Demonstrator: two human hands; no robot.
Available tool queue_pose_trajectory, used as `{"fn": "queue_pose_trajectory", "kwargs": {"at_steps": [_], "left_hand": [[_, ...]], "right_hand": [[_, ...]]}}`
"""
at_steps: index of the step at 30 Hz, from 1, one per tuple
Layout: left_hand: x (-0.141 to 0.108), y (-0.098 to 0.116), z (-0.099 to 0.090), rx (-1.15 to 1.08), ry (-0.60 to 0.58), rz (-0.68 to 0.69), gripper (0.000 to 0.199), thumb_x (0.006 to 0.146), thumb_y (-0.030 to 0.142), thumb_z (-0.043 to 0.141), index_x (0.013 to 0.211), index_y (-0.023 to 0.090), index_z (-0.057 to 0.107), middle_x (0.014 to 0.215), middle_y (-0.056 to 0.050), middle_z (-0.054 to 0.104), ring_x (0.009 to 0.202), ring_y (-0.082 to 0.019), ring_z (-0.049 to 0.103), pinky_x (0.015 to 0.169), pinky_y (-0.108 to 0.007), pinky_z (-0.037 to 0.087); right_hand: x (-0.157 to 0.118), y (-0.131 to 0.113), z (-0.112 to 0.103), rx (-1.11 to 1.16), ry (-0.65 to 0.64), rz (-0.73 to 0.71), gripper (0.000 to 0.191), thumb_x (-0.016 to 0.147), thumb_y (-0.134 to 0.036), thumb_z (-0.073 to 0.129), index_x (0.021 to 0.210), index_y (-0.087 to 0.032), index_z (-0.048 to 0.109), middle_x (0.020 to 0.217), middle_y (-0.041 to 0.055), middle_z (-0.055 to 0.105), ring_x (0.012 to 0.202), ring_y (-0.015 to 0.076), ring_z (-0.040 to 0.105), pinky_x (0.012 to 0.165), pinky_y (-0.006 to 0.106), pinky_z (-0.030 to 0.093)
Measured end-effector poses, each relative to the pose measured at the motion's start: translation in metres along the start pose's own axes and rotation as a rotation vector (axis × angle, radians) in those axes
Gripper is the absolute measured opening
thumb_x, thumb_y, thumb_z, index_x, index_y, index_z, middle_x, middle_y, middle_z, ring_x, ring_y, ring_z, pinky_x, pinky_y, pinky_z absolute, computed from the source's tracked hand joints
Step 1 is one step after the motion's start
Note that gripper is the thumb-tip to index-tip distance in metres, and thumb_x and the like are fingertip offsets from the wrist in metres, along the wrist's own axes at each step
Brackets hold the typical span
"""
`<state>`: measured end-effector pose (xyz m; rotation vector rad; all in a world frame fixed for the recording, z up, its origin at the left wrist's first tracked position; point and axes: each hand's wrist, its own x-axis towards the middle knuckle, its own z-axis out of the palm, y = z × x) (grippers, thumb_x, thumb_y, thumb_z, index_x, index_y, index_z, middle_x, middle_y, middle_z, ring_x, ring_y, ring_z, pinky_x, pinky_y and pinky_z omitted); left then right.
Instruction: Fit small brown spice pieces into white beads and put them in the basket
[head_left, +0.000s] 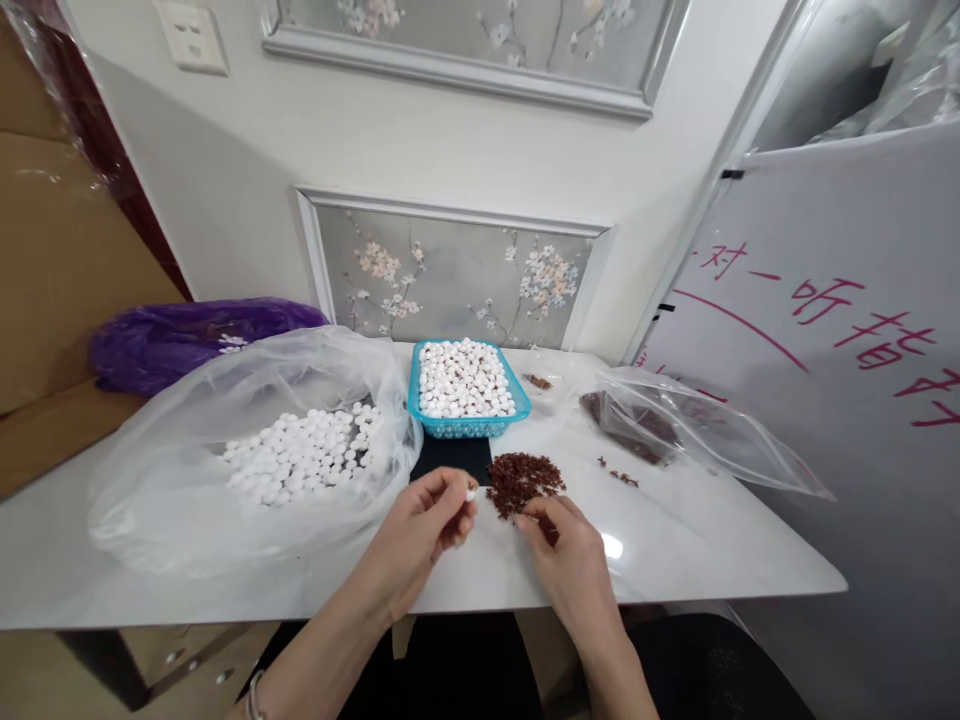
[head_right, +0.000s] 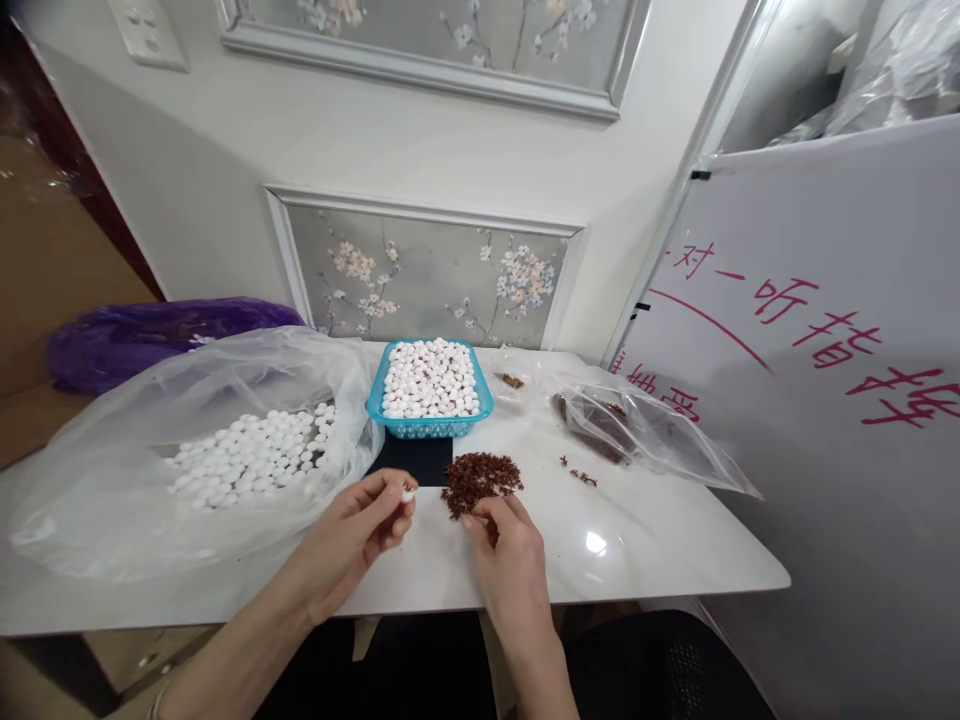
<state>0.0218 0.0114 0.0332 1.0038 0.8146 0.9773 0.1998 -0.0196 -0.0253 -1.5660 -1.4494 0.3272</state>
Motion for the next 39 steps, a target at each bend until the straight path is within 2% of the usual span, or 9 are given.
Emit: {"fn": "queue_pose_trajectory", "kwargs": {"at_steps": [4,7,10,16,20,25,33,37,39], "left_hand": [[0.046,0.031,0.004,0.460,0.145,0.329,0.023,0.077,0.035,0.061,0.090,0.016,0.064,0.077,-0.005,0.064,0.069,-0.016,0.059,0.072,-0.032,0.047],[0.081,0.045,0.003,0.546,0.217,0.391,0.036,0.075,0.028,0.061,0.107,0.013,0.063,0.106,-0.013,0.066,0.093,-0.025,0.061,0.086,-0.037,0.045],[0.096,0.049,-0.002,0.616,0.213,0.401,0.052,0.077,0.026,0.058,0.127,0.012,0.052,0.133,-0.017,0.052,0.110,-0.028,0.056,0.089,-0.036,0.045],[0.073,0.068,-0.044,0.967,0.248,0.402,0.048,0.082,0.027,0.049,0.130,0.019,0.049,0.134,-0.009,0.053,0.111,-0.024,0.056,0.092,-0.031,0.042],[0.043,0.093,-0.099,1.308,0.358,0.264,0.028,0.073,0.021,0.056,0.096,0.020,0.070,0.106,-0.010,0.069,0.105,-0.031,0.057,0.091,-0.039,0.038],[0.020,0.095,-0.144,1.587,0.474,0.070,0.022,0.065,0.013,0.056,0.081,0.018,0.070,0.091,-0.014,0.070,0.093,-0.034,0.060,0.075,-0.039,0.042],[0.023,0.078,-0.150,1.671,0.431,0.105,0.028,0.070,0.012,0.046,0.082,0.019,0.070,0.088,-0.011,0.071,0.086,-0.028,0.061,0.069,-0.032,0.042],[0.022,0.086,-0.141,1.621,0.466,0.197,0.028,0.077,0.020,0.044,0.091,0.016,0.068,0.094,-0.012,0.070,0.089,-0.028,0.060,0.078,-0.034,0.042],[0.016,0.087,-0.127,1.444,0.508,0.278,0.028,0.081,0.028,0.046,0.097,0.018,0.067,0.098,-0.009,0.069,0.089,-0.026,0.061,0.079,-0.034,0.043]], "right_hand": [[-0.003,0.001,0.006,-0.136,0.021,-0.070,0.011,0.077,-0.020,0.054,0.068,-0.019,0.060,0.079,0.0051,0.058,0.063,0.0170,0.057,0.063,0.031,0.046],[-0.005,0.005,0.009,-0.202,0.063,-0.108,0.018,0.078,-0.021,0.050,0.063,-0.020,0.059,0.082,0.0068,0.059,0.066,0.0185,0.058,0.062,0.032,0.047],[-0.007,0.006,0.011,-0.214,0.081,-0.116,0.020,0.081,-0.025,0.047,0.064,-0.021,0.059,0.083,0.0071,0.060,0.065,0.0187,0.058,0.061,0.032,0.047],[-0.009,0.009,0.007,-0.141,0.109,-0.103,0.020,0.083,-0.032,0.047,0.069,-0.021,0.057,0.086,0.0070,0.060,0.068,0.0188,0.060,0.059,0.030,0.048],[-0.010,0.009,0.004,-0.082,0.112,-0.043,0.019,0.083,-0.035,0.049,0.072,-0.021,0.057,0.091,0.0062,0.059,0.066,0.0168,0.059,0.060,0.029,0.050],[-0.012,0.006,0.008,-0.049,0.090,-0.031,0.019,0.084,-0.033,0.048,0.071,-0.021,0.055,0.089,0.0053,0.060,0.068,0.0164,0.059,0.064,0.028,0.049],[-0.011,0.003,0.004,-0.041,0.099,-0.046,0.019,0.082,-0.033,0.049,0.070,-0.020,0.055,0.082,0.0048,0.061,0.069,0.0169,0.058,0.065,0.028,0.047],[-0.011,0.001,0.000,0.047,0.101,0.099,0.022,0.083,-0.039,0.050,0.075,-0.020,0.057,0.072,0.0019,0.062,0.059,0.0148,0.055,0.059,0.026,0.045],[-0.011,0.001,-0.002,0.130,0.096,0.195,0.025,0.083,-0.042,0.051,0.075,-0.019,0.057,0.064,-0.0002,0.061,0.055,0.0140,0.053,0.057,0.025,0.044]]}}
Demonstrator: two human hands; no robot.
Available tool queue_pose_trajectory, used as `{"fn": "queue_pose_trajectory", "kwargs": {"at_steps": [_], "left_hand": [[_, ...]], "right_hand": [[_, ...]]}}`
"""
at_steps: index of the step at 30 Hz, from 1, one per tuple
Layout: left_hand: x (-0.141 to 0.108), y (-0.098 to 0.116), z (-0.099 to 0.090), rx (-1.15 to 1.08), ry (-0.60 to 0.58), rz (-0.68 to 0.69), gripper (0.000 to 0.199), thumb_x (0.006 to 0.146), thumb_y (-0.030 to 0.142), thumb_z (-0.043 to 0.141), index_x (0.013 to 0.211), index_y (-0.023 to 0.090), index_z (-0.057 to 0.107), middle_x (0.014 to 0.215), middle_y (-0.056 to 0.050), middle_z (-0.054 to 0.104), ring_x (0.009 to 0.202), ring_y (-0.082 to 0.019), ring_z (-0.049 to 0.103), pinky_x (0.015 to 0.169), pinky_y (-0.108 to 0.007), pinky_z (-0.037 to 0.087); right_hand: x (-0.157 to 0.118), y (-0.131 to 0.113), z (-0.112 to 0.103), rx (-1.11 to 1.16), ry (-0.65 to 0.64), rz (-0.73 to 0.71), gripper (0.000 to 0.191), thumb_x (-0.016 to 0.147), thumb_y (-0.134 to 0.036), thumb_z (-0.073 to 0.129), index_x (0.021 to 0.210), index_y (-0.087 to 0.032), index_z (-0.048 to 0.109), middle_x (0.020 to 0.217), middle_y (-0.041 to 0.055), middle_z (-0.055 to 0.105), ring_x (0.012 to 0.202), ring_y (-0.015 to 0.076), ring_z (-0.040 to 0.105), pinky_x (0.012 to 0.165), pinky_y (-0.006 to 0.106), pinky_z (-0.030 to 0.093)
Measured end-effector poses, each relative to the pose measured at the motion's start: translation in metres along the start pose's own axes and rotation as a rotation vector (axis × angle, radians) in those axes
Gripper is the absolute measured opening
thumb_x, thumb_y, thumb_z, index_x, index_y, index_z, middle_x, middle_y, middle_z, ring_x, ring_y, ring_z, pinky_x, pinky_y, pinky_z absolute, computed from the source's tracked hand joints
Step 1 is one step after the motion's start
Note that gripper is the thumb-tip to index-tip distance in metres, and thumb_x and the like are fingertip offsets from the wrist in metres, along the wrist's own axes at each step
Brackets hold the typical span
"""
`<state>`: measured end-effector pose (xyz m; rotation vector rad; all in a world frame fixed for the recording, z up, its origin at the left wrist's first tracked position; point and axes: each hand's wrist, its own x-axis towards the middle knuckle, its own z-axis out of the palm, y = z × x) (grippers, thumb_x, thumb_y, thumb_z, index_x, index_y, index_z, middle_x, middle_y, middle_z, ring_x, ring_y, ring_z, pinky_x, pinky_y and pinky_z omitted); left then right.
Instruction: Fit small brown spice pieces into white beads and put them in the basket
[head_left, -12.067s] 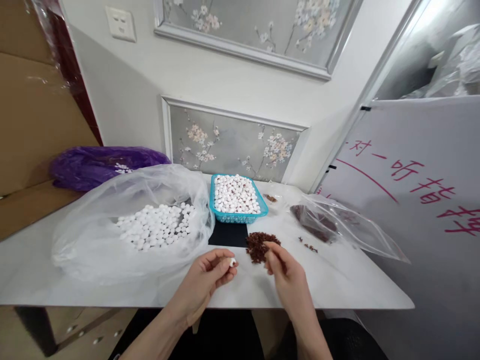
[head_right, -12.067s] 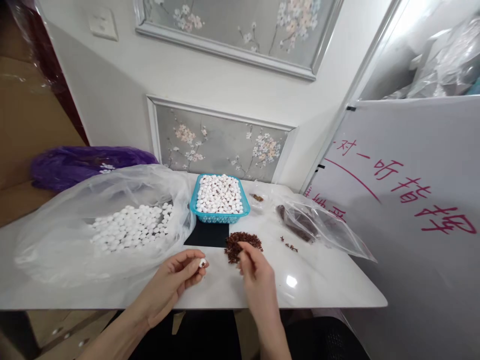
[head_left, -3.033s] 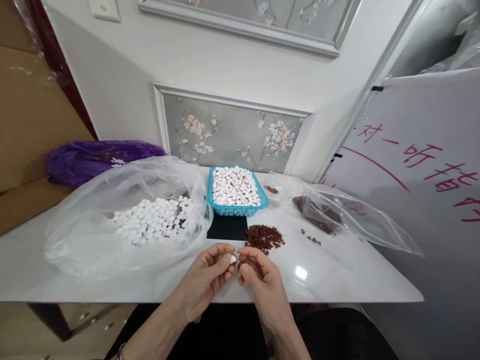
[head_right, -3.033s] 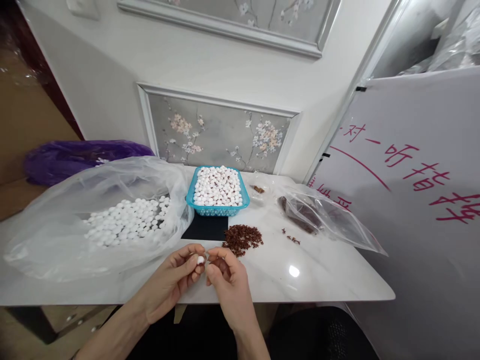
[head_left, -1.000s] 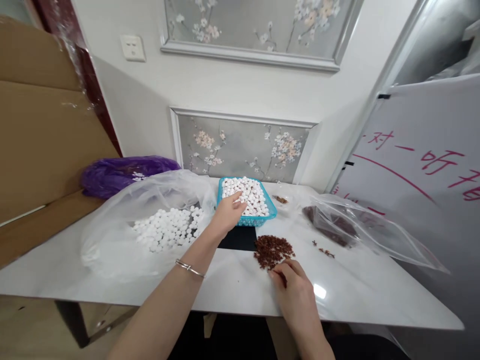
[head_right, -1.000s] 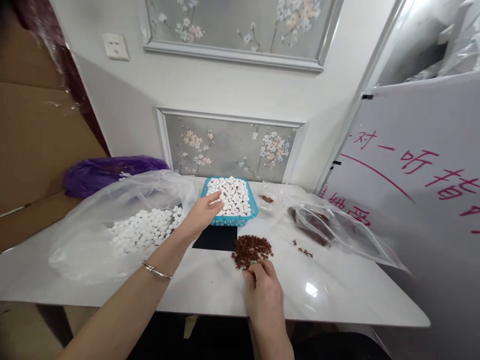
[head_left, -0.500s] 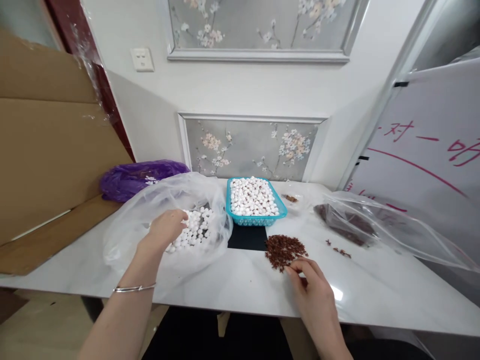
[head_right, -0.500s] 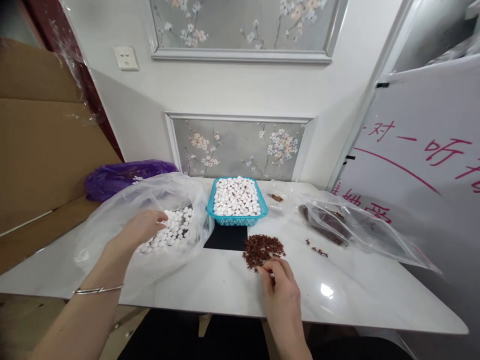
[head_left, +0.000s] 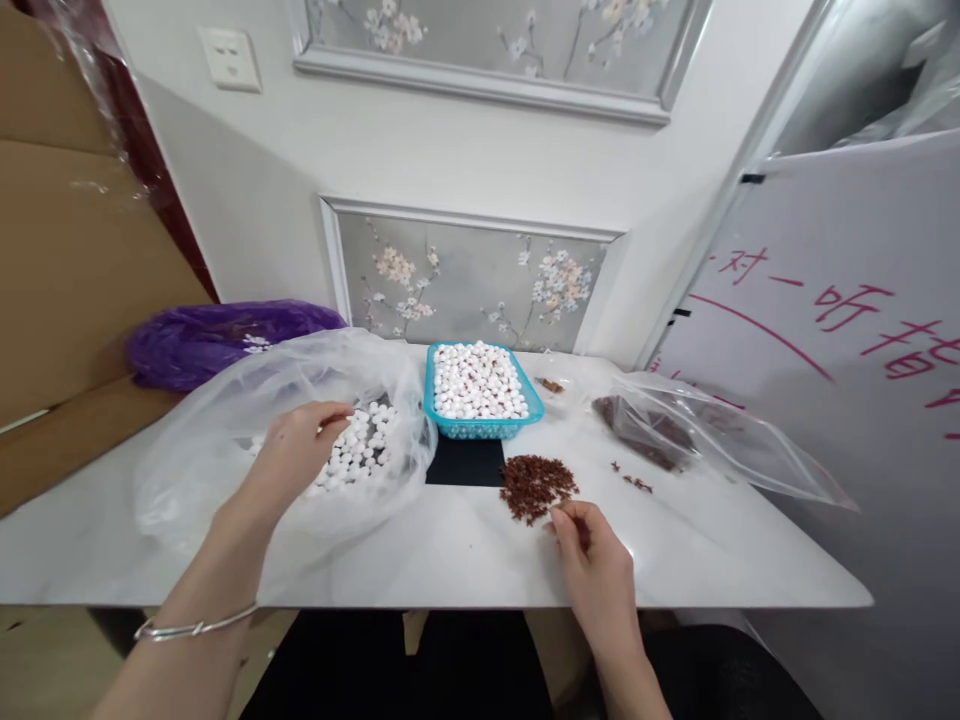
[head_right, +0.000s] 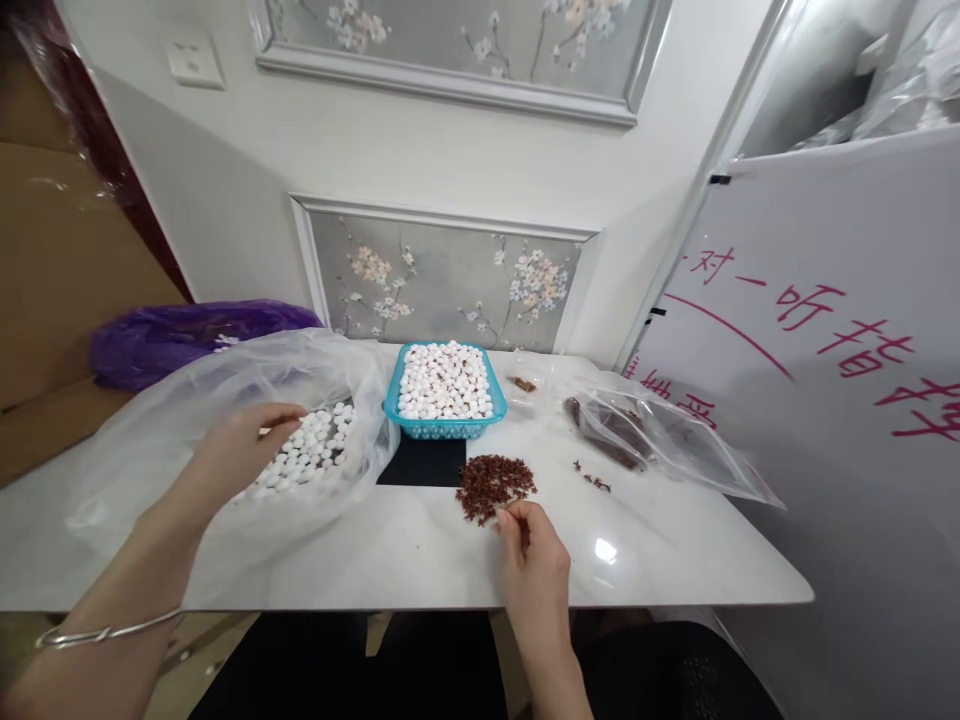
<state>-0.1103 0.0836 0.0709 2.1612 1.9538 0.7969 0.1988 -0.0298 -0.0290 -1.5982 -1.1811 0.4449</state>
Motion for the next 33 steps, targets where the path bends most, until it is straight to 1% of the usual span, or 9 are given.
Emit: {"fn": "queue_pose_trajectory", "kwargs": {"at_steps": [3,6,8,11,14,17,22,27,33], "left_hand": [[-0.024,0.032,0.005,-0.629,-0.003,-0.063,0.027,0.077,0.040,0.059,0.092,0.019,0.067,0.094,-0.005,0.069,0.086,-0.022,0.061,0.077,-0.030,0.046],[-0.055,0.067,0.025,-1.109,-0.314,-0.167,0.025,0.073,0.039,0.067,0.086,0.018,0.071,0.089,-0.004,0.069,0.081,-0.016,0.059,0.079,-0.026,0.047],[-0.073,0.084,0.044,-1.304,-0.508,-0.256,0.024,0.068,0.032,0.074,0.087,0.018,0.072,0.084,-0.003,0.069,0.078,-0.012,0.059,0.076,-0.021,0.046],[-0.090,0.095,0.069,-1.501,-0.635,-0.358,0.021,0.067,0.023,0.076,0.086,0.016,0.072,0.085,-0.003,0.068,0.079,-0.009,0.059,0.079,-0.017,0.045],[-0.095,0.095,0.085,-1.638,-0.706,-0.432,0.014,0.073,0.021,0.071,0.085,0.014,0.070,0.083,-0.003,0.066,0.081,-0.008,0.060,0.082,-0.016,0.046],[-0.096,0.092,0.091,-1.710,-0.722,-0.452,0.010,0.079,0.022,0.066,0.084,0.013,0.068,0.077,-0.002,0.064,0.073,-0.006,0.060,0.076,-0.014,0.048],[-0.097,0.091,0.089,-1.759,-0.735,-0.437,0.013,0.082,0.023,0.062,0.078,0.011,0.066,0.074,-0.002,0.062,0.065,-0.005,0.059,0.068,-0.012,0.049],[-0.099,0.092,0.088,-1.806,-0.730,-0.388,0.015,0.083,0.022,0.060,0.080,0.009,0.067,0.079,-0.004,0.064,0.071,-0.006,0.061,0.074,-0.015,0.049],[-0.100,0.089,0.090,-1.793,-0.733,-0.419,0.011,0.080,0.018,0.064,0.085,0.010,0.069,0.079,-0.005,0.068,0.073,-0.008,0.064,0.077,-0.016,0.050]], "right_hand": [[0.000,0.000,-0.003,0.220,-0.033,0.115,0.025,0.081,-0.043,0.057,0.076,-0.018,0.060,0.063,-0.0002,0.061,0.058,0.0134,0.054,0.061,0.025,0.046],[-0.001,-0.002,-0.005,0.498,-0.109,0.239,0.025,0.076,-0.041,0.066,0.080,-0.016,0.066,0.072,0.0026,0.066,0.067,0.0141,0.059,0.070,0.027,0.050],[-0.003,-0.004,-0.004,0.652,-0.177,0.306,0.025,0.074,-0.039,0.069,0.084,-0.015,0.068,0.078,0.0045,0.067,0.074,0.0152,0.061,0.075,0.028,0.051],[-0.008,-0.011,-0.002,0.802,-0.283,0.351,0.022,0.073,-0.033,0.073,0.087,-0.016,0.070,0.087,0.0054,0.068,0.081,0.0150,0.063,0.079,0.027,0.051],[-0.013,-0.020,0.001,0.872,-0.337,0.340,0.015,0.073,-0.028,0.073,0.084,-0.019,0.069,0.090,0.0032,0.066,0.080,0.0129,0.063,0.076,0.025,0.051],[-0.016,-0.031,0.004,0.915,-0.377,0.294,0.010,0.076,-0.027,0.071,0.081,-0.019,0.067,0.090,0.0020,0.063,0.078,0.0120,0.062,0.073,0.025,0.051],[-0.020,-0.043,0.015,0.954,-0.487,0.221,0.008,0.081,-0.025,0.066,0.077,-0.018,0.066,0.083,0.0009,0.062,0.071,0.0093,0.058,0.071,0.023,0.049],[-0.022,-0.044,0.019,1.009,-0.497,0.244,0.005,0.082,-0.023,0.065,0.082,-0.018,0.067,0.080,0.0009,0.063,0.071,0.0085,0.057,0.073,0.022,0.047],[-0.021,-0.043,0.017,1.005,-0.500,0.224,0.005,0.080,-0.023,0.067,0.082,-0.018,0.068,0.076,0.0011,0.063,0.069,0.0092,0.057,0.071,0.023,0.047]]}}
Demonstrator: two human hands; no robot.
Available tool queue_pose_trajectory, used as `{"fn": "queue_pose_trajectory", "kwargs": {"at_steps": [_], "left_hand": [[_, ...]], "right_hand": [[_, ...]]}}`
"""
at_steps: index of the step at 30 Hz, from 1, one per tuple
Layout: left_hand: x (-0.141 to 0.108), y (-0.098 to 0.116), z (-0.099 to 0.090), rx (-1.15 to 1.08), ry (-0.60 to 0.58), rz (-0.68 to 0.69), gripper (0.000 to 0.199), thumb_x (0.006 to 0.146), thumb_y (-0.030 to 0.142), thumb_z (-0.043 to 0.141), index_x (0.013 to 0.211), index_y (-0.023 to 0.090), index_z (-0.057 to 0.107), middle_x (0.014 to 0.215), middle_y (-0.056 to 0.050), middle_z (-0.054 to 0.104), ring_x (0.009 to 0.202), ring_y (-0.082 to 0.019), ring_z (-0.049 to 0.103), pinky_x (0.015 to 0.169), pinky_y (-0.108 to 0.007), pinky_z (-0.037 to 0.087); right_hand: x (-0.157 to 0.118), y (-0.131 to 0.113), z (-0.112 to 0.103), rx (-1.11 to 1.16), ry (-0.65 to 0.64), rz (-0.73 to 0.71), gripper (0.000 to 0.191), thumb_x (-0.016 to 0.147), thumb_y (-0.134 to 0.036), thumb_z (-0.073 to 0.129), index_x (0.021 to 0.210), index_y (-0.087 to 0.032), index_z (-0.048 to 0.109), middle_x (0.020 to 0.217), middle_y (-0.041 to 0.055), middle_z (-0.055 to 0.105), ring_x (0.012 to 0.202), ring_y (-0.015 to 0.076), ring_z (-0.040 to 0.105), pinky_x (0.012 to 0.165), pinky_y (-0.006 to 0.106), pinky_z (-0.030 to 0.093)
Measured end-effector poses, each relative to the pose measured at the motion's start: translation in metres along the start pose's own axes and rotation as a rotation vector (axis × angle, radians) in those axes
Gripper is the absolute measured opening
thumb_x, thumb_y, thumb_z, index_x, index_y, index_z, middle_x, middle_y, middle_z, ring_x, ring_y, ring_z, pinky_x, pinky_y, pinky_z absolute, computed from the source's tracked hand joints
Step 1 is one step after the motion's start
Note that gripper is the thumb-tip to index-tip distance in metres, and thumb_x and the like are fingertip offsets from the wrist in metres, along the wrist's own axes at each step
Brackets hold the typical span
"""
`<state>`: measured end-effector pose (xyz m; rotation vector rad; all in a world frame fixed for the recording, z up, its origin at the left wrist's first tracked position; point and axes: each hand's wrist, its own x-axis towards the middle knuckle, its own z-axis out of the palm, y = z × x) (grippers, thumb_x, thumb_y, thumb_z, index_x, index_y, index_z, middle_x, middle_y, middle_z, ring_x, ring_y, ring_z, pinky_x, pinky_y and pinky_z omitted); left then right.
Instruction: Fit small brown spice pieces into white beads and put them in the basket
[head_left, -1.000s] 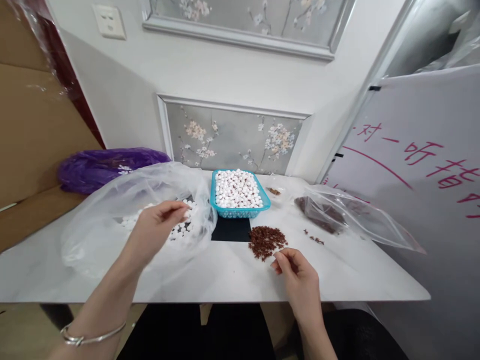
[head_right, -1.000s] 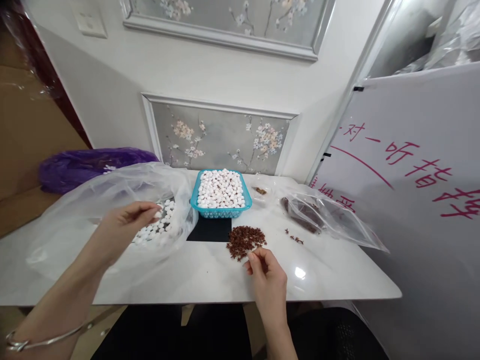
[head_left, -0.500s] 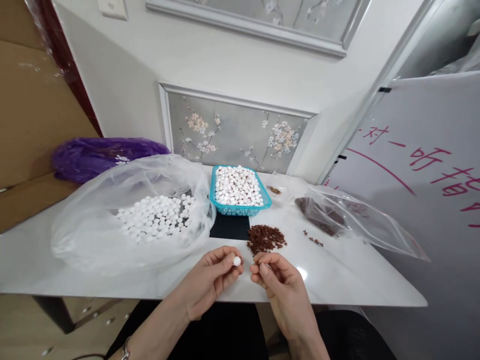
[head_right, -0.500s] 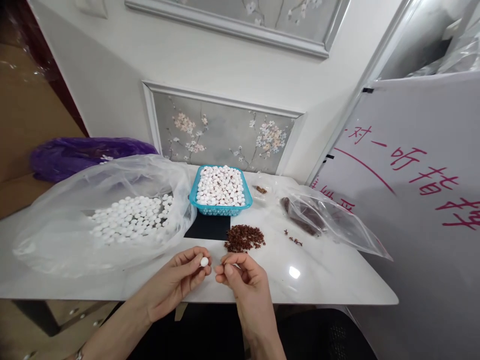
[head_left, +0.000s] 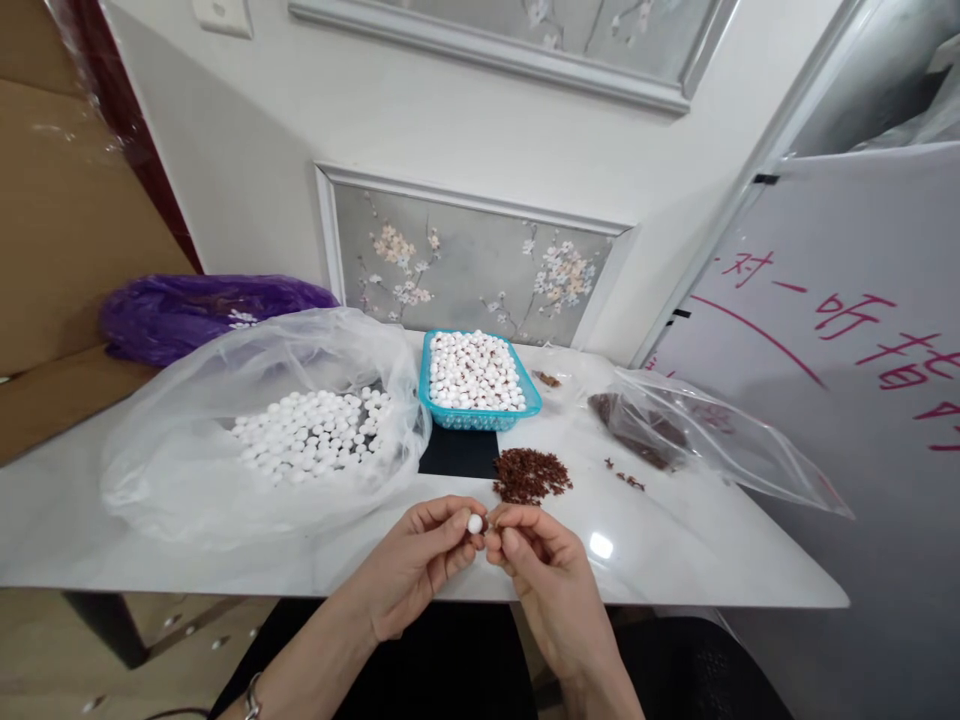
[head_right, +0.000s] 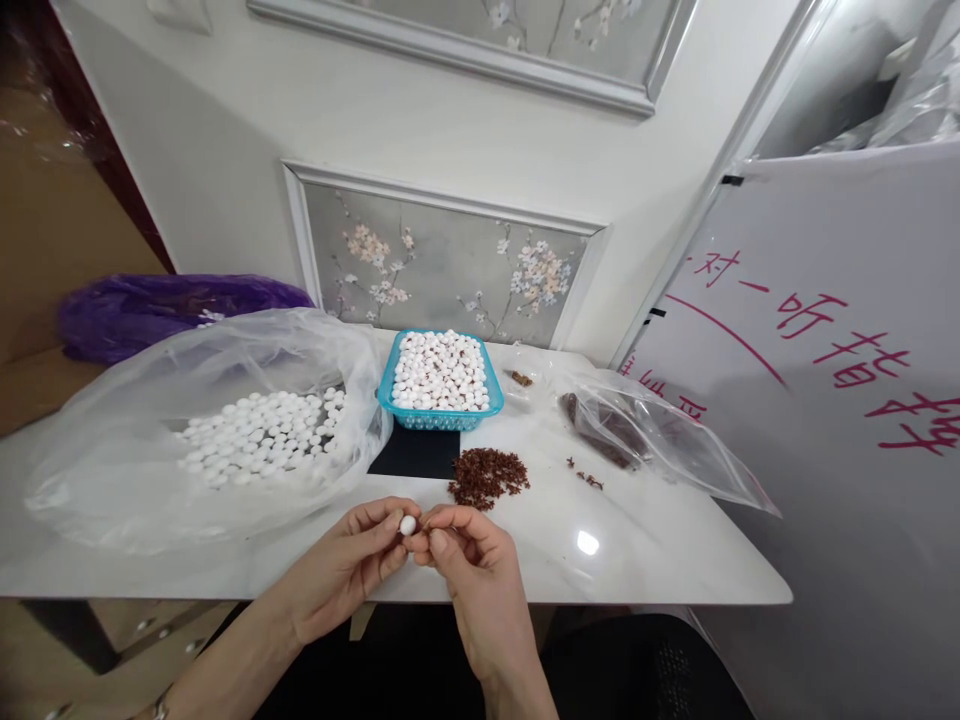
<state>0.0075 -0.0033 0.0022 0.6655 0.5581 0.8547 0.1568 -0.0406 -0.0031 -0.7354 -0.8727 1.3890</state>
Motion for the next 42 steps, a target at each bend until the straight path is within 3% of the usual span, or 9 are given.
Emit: {"fn": "queue_pose_trajectory", "kwargs": {"at_steps": [7,11,21,26,35,42], "left_hand": [[-0.001,0.000,0.001,0.014,-0.001,-0.008,0.012,0.075,0.017,0.069,0.086,0.012,0.070,0.075,-0.006,0.070,0.074,-0.010,0.066,0.074,-0.015,0.049],[-0.001,0.001,0.002,0.001,0.046,0.010,0.012,0.074,0.016,0.070,0.086,0.013,0.069,0.077,-0.002,0.066,0.066,-0.005,0.061,0.070,-0.013,0.049],[0.000,0.000,0.005,0.043,0.029,0.031,0.010,0.076,0.022,0.068,0.077,0.012,0.065,0.070,0.000,0.058,0.065,-0.005,0.055,0.063,-0.013,0.045],[0.000,-0.001,0.003,0.047,0.037,0.034,0.011,0.074,0.022,0.070,0.077,0.013,0.065,0.067,0.000,0.058,0.063,-0.006,0.054,0.062,-0.014,0.044],[0.001,-0.002,0.006,0.101,0.064,0.075,0.013,0.070,0.023,0.073,0.074,0.014,0.064,0.067,0.000,0.057,0.065,-0.007,0.052,0.063,-0.016,0.042],[0.001,-0.002,0.007,0.131,0.083,0.097,0.014,0.069,0.024,0.074,0.073,0.015,0.064,0.065,0.001,0.056,0.063,-0.007,0.049,0.064,-0.017,0.041]], "right_hand": [[-0.004,-0.006,0.006,-0.270,0.026,-0.126,0.009,0.086,-0.023,0.058,0.078,-0.018,0.061,0.078,0.0011,0.059,0.074,0.0125,0.056,0.073,0.025,0.045],[-0.007,-0.010,0.014,-0.471,0.043,-0.192,0.012,0.088,-0.024,0.052,0.079,-0.018,0.058,0.081,0.0015,0.058,0.078,0.0139,0.055,0.074,0.025,0.044],[-0.004,0.002,0.019,-0.768,0.102,-0.391,0.015,0.093,-0.019,0.040,0.080,-0.021,0.048,0.081,0.0017,0.051,0.080,0.0151,0.051,0.074,0.027,0.043],[-0.004,0.003,0.022,-0.878,0.149,-0.458,0.017,0.093,-0.016,0.038,0.077,-0.021,0.043,0.078,0.0006,0.047,0.077,0.0146,0.051,0.074,0.027,0.043],[-0.004,0.014,0.019,-1.078,0.214,-0.629,0.015,0.091,-0.011,0.037,0.083,-0.021,0.045,0.087,0.0044,0.048,0.090,0.0169,0.052,0.081,0.031,0.044],[-0.002,0.018,0.020,-1.122,0.229,-0.661,0.016,0.092,-0.011,0.036,0.082,-0.021,0.044,0.085,0.0048,0.046,0.087,0.0171,0.052,0.078,0.032,0.046]]}}
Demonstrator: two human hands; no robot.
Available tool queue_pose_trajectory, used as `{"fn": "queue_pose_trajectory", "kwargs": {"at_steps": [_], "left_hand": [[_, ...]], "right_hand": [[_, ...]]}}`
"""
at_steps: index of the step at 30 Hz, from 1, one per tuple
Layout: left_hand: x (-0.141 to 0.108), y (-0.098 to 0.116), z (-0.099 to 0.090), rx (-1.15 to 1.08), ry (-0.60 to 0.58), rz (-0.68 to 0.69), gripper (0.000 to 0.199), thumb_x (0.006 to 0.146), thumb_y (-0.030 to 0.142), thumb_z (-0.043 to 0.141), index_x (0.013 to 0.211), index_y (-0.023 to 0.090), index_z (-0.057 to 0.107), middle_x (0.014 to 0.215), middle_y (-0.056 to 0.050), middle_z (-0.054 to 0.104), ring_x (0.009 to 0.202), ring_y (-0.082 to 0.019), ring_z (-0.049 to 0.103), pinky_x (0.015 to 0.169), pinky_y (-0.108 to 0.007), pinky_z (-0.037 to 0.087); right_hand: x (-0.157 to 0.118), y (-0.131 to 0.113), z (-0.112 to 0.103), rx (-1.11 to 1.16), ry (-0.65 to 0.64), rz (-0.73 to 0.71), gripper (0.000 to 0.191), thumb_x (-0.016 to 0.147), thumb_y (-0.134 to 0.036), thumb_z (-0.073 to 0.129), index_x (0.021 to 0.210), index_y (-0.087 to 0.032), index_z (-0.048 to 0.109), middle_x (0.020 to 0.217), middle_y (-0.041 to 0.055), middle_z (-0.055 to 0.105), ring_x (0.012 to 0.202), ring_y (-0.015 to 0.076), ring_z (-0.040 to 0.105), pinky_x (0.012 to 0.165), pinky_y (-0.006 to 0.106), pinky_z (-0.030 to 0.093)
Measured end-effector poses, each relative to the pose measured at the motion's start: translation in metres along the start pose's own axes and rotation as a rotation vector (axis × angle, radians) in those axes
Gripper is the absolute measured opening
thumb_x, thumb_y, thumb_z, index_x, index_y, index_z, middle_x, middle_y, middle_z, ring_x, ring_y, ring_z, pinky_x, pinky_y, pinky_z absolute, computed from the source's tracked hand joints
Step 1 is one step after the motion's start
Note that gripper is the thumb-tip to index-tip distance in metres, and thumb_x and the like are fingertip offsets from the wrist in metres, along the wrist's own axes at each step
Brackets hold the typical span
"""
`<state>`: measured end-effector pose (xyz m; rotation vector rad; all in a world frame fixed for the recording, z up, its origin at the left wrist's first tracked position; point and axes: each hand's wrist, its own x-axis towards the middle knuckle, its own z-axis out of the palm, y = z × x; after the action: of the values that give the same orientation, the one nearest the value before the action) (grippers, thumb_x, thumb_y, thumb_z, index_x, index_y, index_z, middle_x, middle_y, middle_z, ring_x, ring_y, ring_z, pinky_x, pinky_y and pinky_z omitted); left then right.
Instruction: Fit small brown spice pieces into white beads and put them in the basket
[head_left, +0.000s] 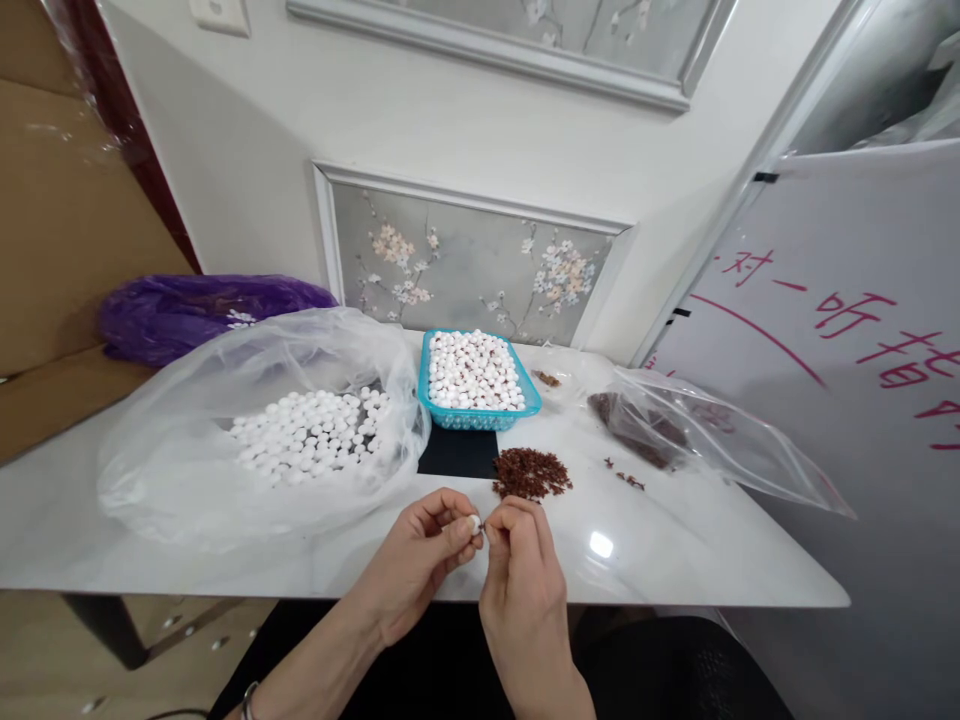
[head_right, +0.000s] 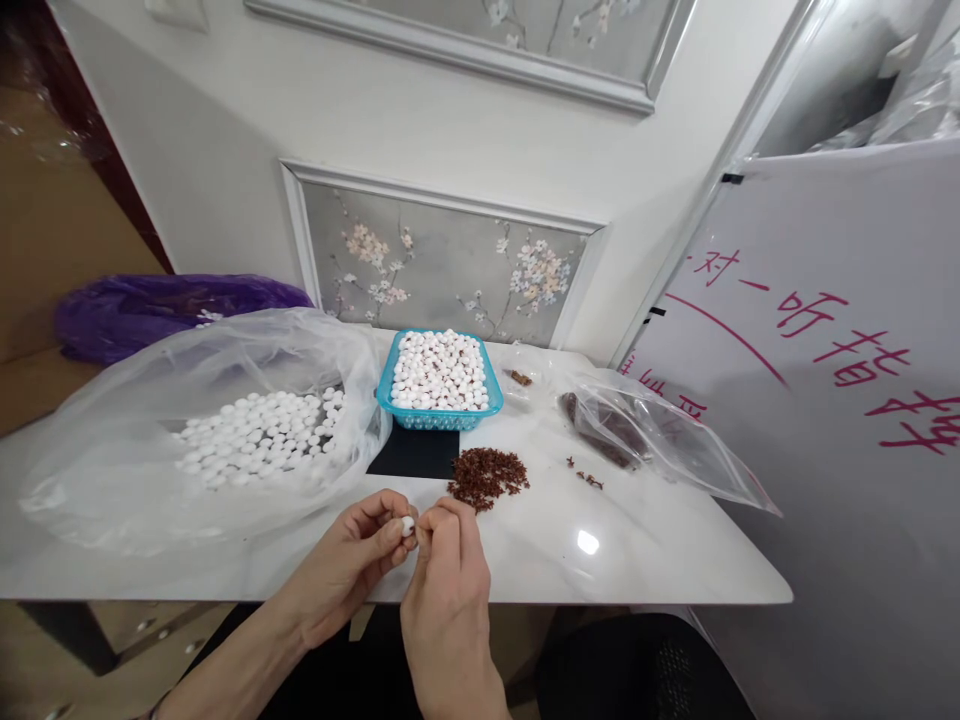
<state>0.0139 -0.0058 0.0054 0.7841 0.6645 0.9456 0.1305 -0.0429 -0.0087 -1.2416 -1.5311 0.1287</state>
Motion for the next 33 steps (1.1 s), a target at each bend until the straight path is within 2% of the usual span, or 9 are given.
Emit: {"fn": "queue_pose_trajectory", "kwargs": {"at_steps": [10,15,21,24,28,33], "left_hand": [[-0.001,-0.001,0.000,0.021,-0.008,0.023,0.012,0.072,0.023,0.071,0.074,0.015,0.062,0.066,0.002,0.054,0.063,-0.007,0.048,0.066,-0.018,0.040],[0.001,0.000,0.000,0.038,-0.003,0.026,0.014,0.071,0.024,0.073,0.073,0.015,0.062,0.065,0.002,0.054,0.063,-0.007,0.047,0.066,-0.018,0.039],[0.001,0.000,0.000,0.037,0.020,0.034,0.015,0.067,0.024,0.075,0.071,0.015,0.063,0.064,0.003,0.055,0.061,-0.007,0.048,0.065,-0.019,0.040],[0.001,0.000,0.000,0.021,0.019,0.018,0.014,0.069,0.024,0.074,0.072,0.015,0.064,0.065,0.002,0.056,0.061,-0.007,0.048,0.064,-0.018,0.041],[0.000,0.000,0.000,-0.013,0.011,0.002,0.013,0.072,0.025,0.072,0.075,0.014,0.066,0.068,0.000,0.058,0.061,-0.006,0.050,0.064,-0.017,0.042],[0.001,0.000,-0.001,-0.010,0.004,0.014,0.011,0.072,0.024,0.072,0.076,0.015,0.067,0.069,0.000,0.059,0.063,-0.007,0.051,0.067,-0.018,0.043]], "right_hand": [[-0.003,0.003,0.005,-0.045,0.004,-0.030,0.014,0.091,-0.011,0.038,0.085,-0.020,0.046,0.090,0.0077,0.048,0.088,0.0175,0.052,0.080,0.034,0.046],[-0.004,0.004,0.006,-0.044,0.000,-0.038,0.014,0.091,-0.013,0.038,0.082,-0.020,0.046,0.089,0.0077,0.050,0.083,0.0172,0.052,0.079,0.035,0.047],[-0.003,0.005,0.005,0.013,-0.014,-0.017,0.014,0.091,-0.012,0.039,0.081,-0.020,0.045,0.091,0.0073,0.049,0.088,0.0178,0.052,0.081,0.034,0.045],[0.001,0.004,-0.004,0.143,-0.067,0.094,0.012,0.091,-0.015,0.040,0.084,-0.021,0.048,0.089,0.0053,0.052,0.089,0.0173,0.054,0.080,0.030,0.045],[0.006,0.002,-0.021,0.374,-0.204,0.323,0.013,0.092,-0.025,0.044,0.102,-0.022,0.052,0.091,0.0027,0.058,0.082,0.0144,0.057,0.073,0.025,0.047],[0.008,-0.001,-0.025,0.437,-0.230,0.405,0.007,0.087,-0.025,0.054,0.089,-0.020,0.058,0.080,0.0007,0.060,0.073,0.0134,0.056,0.067,0.023,0.045]]}}
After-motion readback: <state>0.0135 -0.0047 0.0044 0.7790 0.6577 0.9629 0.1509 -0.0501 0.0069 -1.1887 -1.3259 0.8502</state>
